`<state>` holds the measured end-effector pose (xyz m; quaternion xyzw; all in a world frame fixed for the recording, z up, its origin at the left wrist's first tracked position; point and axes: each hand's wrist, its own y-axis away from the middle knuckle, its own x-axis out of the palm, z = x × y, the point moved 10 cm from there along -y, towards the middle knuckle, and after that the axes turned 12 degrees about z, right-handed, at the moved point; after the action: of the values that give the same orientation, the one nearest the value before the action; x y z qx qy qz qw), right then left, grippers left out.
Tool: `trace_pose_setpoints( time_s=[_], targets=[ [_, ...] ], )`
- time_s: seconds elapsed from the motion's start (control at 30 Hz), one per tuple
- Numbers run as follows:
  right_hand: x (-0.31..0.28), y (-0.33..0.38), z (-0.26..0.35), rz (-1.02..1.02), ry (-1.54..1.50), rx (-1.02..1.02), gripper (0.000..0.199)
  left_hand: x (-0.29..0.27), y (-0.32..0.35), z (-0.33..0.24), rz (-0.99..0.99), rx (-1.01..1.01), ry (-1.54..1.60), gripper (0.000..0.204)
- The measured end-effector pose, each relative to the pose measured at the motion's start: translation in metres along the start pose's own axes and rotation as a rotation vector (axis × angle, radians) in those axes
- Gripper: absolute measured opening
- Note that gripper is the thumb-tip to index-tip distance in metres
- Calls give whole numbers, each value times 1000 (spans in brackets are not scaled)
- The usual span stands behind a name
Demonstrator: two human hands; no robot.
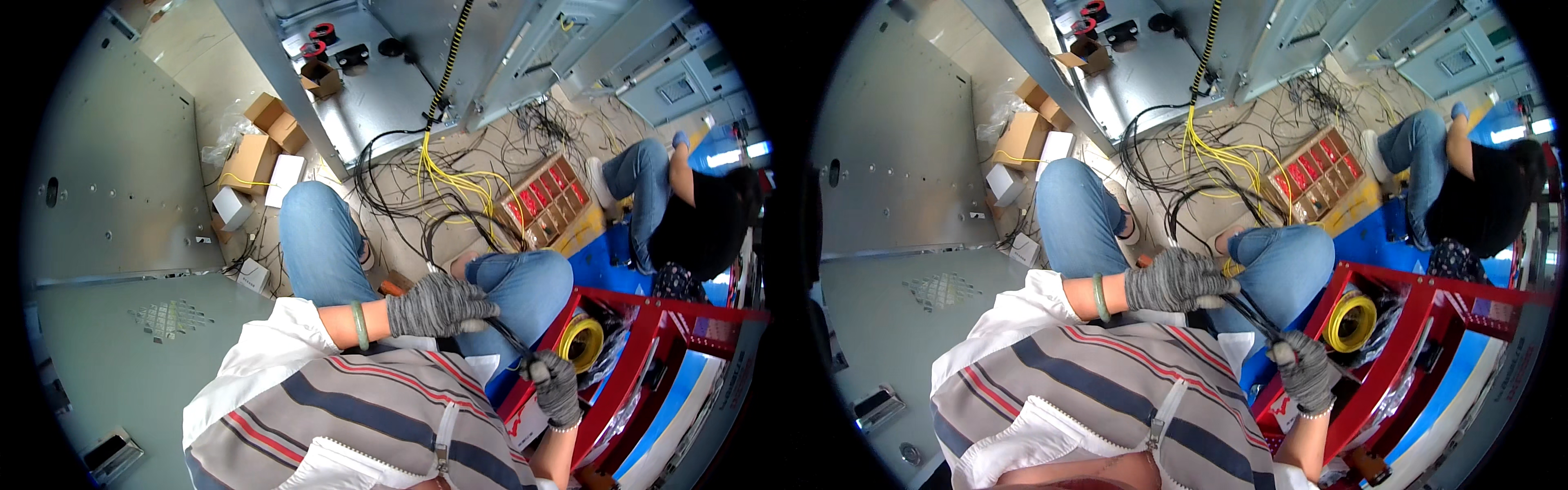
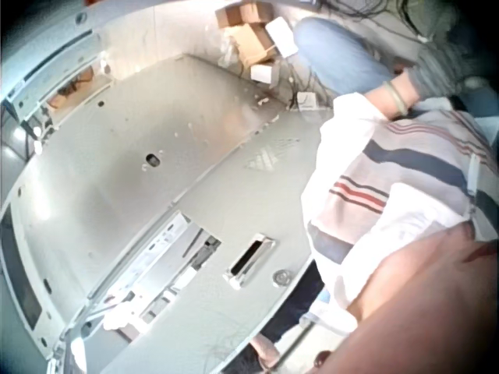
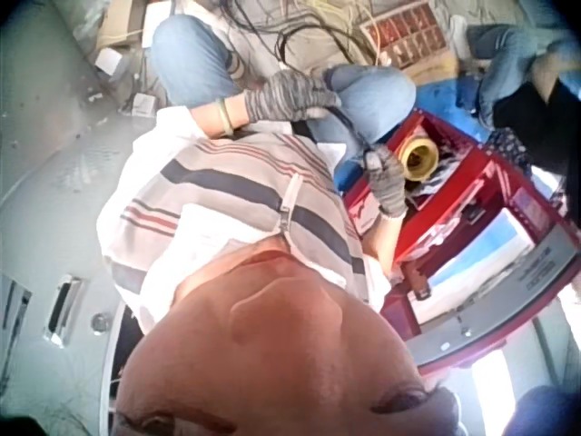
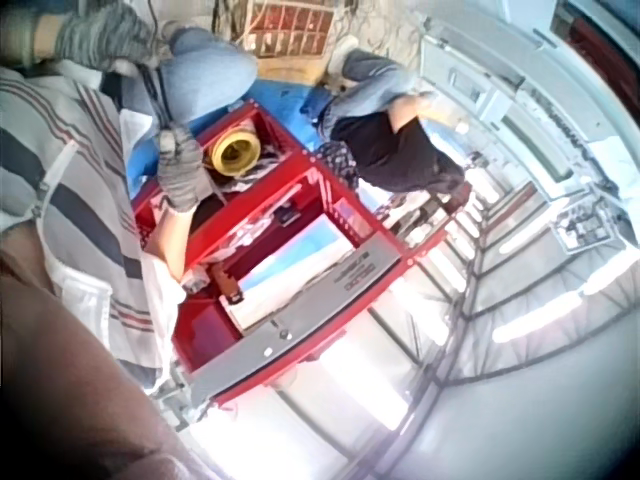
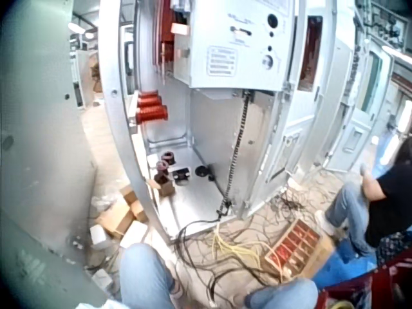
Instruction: The person sits on the floor and organizes a bundle of black and yellow wires. They use a handheld tool to strip or cut wire ends, then separate and align the wires by hand.
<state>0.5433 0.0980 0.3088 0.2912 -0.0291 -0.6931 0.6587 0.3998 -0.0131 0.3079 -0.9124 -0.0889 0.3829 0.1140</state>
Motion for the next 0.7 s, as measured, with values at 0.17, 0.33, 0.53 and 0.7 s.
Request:
trace_pose_setpoints(
  time_s=[0.17,0.33,0.53,0.7],
  targets=[
    [43,-20,-4,242,-315,221,35,21,-13,-14,187,63,-121,29],
    [37,-43,12,100,-154,-35,40,-2,-10,-8,-66,120,-113,40],
    [29,-56,-22,-148,62,-128,29,-20,38,76,-536,-488,312,50],
    [89,-86,-29,-53,395,-349,22,60,74,128,-354,-899,867,45]
  ],
)
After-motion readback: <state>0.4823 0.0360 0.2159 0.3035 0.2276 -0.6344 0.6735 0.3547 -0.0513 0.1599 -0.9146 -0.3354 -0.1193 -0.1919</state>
